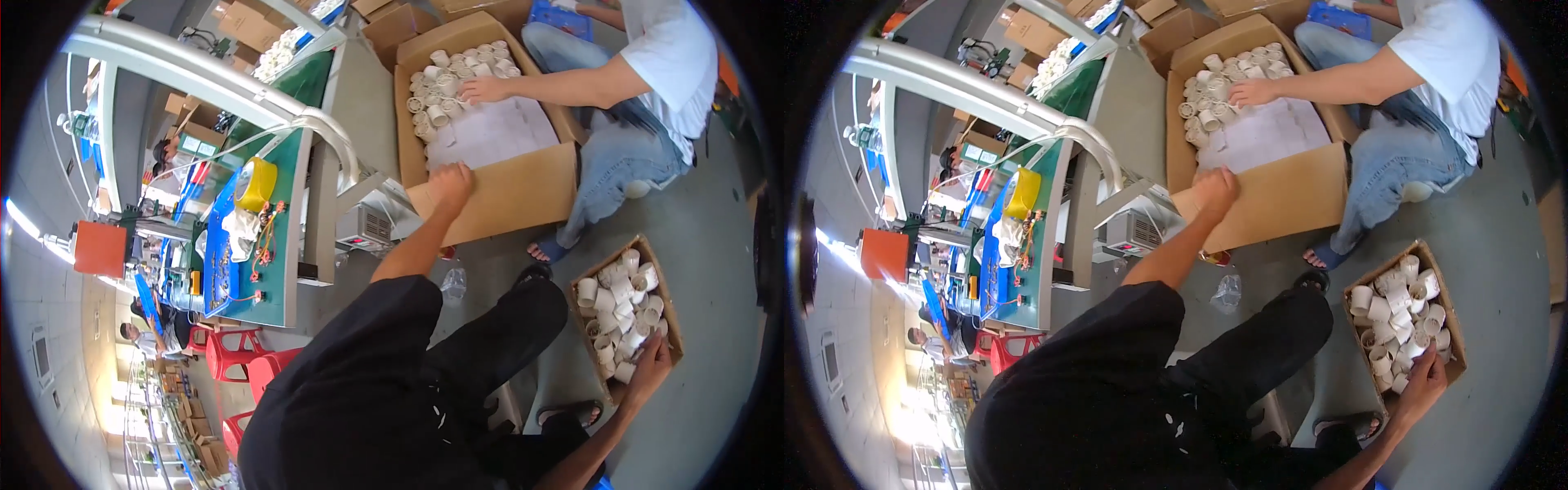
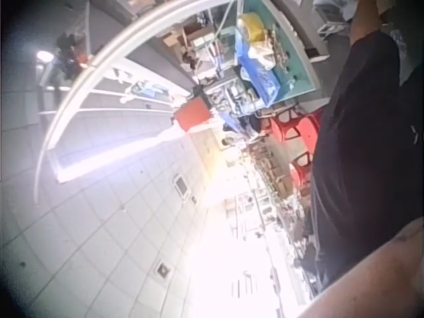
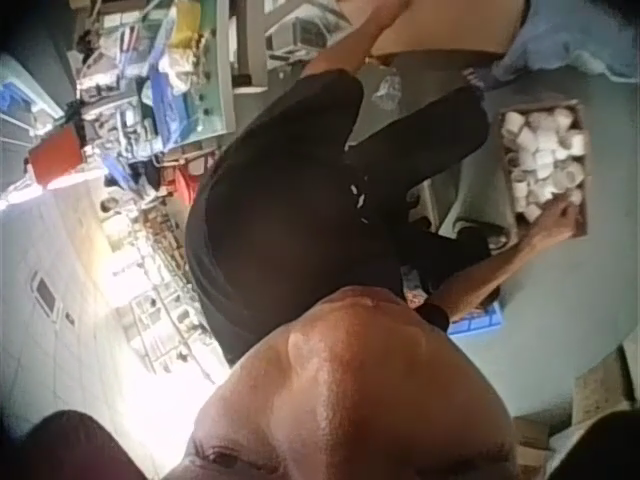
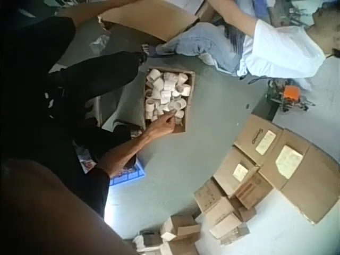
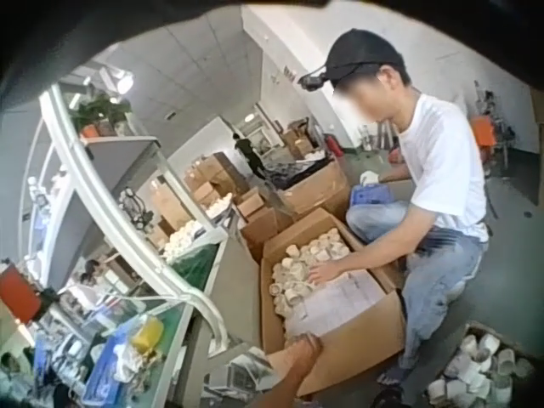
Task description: Place small electronic components into white plastic cylindrical housings.
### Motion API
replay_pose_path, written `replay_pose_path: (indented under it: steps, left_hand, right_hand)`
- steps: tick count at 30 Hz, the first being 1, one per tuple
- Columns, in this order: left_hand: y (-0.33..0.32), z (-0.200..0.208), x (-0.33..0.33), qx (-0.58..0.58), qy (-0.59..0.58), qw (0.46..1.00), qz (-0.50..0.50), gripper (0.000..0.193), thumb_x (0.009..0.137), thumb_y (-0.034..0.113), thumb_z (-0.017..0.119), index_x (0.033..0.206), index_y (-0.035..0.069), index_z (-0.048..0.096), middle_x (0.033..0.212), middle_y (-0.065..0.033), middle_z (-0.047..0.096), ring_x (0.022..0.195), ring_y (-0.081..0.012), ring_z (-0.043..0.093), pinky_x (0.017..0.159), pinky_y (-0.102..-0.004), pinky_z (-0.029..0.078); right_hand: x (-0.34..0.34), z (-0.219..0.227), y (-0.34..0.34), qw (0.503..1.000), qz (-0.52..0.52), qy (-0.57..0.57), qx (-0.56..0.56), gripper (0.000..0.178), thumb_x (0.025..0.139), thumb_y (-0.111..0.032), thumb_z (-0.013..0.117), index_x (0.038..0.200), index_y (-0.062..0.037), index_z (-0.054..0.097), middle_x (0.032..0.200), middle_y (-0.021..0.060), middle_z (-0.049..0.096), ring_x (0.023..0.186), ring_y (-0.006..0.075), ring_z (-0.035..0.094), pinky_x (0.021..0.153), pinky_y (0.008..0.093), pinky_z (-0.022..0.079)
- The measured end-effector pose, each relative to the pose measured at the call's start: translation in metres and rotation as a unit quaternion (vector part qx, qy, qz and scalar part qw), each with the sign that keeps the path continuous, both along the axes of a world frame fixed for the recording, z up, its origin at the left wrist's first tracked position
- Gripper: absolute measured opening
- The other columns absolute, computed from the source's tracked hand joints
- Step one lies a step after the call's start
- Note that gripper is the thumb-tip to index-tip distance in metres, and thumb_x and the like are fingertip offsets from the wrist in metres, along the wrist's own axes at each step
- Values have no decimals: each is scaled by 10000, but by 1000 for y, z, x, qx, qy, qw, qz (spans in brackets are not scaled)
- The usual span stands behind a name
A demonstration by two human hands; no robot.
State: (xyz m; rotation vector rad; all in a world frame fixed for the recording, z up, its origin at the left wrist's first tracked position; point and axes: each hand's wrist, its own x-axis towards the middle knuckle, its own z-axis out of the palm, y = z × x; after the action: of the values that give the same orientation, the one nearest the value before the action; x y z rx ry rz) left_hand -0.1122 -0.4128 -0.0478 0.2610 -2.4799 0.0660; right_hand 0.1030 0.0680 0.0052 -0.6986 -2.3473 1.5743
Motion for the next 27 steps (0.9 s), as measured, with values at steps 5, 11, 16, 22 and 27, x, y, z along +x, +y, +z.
replay_pose_path:
  steps: [5,11,16,22,27]
  left_hand:
    - [23,23,-11,96,-110,987,68,402,833,289,438,666,-3,656,733,-204,647,686,-355,623,703,-453,482]
    - [-6,60,-30,318,-305,883,161,398,763,328,507,984,41,670,1042,-175,647,972,-328,624,836,-398,479]
    - [-3,57,-50,381,-360,821,226,420,774,313,518,1077,48,637,1128,-159,620,1038,-306,602,864,-390,472]
    - [-8,-5,-93,554,-289,750,218,374,789,340,556,899,-3,659,912,-191,666,884,-322,646,758,-411,510]
    - [-174,-54,-117,291,-134,944,80,639,733,231,638,1266,-7,377,1117,-266,565,1046,-390,559,890,-416,464]
  right_hand:
    - [-8,-10,4,994,43,-39,96,469,932,-348,512,675,40,567,538,17,444,512,91,370,466,284,311]
    - [-12,-34,-11,988,90,-36,123,377,929,-258,508,703,31,596,515,34,447,486,108,387,455,295,318]
    - [0,-67,-6,966,156,-146,149,281,900,-215,514,764,9,615,565,88,539,513,150,508,488,317,392]
    - [84,-98,-106,934,215,-242,148,200,798,-145,567,935,-14,634,786,198,612,731,333,603,659,419,464]
    - [137,-160,-185,915,387,-92,-63,313,822,-159,526,1074,20,575,1088,215,579,978,355,545,819,417,439]
